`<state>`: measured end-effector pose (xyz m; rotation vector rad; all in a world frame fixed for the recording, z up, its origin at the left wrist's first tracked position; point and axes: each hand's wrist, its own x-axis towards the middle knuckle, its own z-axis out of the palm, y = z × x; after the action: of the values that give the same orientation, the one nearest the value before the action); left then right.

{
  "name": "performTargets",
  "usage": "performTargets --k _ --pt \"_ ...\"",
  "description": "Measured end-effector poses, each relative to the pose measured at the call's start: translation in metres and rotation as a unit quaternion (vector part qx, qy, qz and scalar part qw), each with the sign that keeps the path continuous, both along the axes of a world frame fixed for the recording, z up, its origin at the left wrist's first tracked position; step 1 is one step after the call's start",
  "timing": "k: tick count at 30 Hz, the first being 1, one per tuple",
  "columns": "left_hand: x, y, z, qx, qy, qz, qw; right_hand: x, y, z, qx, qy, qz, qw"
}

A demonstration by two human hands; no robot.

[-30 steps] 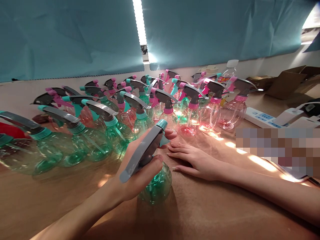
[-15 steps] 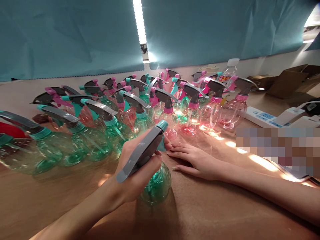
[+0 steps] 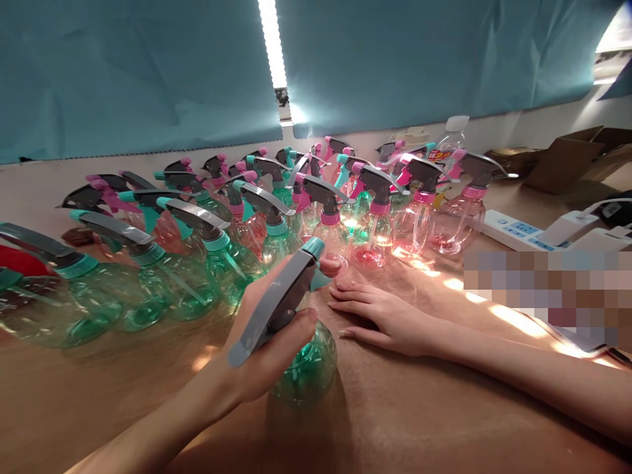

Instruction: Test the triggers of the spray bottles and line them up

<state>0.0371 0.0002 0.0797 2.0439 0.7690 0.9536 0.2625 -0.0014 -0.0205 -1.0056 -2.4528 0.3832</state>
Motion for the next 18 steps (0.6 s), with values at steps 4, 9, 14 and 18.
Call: performTargets --k 4,9,14,18 --pt "0.0012 0.0007 0.0016 -0.003 -0.013 -0.033 0.999 -0.0002 -0.0004 0.0006 -0.006 -0.001 -0.003 1.0" --pt "0.0019 0.0006 0.0002 -0.023 -0.025 -0.041 0.999 -0.0003 -0.0006 0.0002 -0.008 0.012 -0.003 1.0" --pt "0.0013 0.0003 -0.0001 -0.022 -0.017 -0.031 0.999 -0.0001 -0.0002 -0.0002 -0.019 0.025 -0.002 0.999" --pt "-0.0002 0.0016 -0.0003 -0.018 -0.013 -0.023 0.999 0.0 -0.0003 0.0006 -0.021 0.012 0.001 1.0"
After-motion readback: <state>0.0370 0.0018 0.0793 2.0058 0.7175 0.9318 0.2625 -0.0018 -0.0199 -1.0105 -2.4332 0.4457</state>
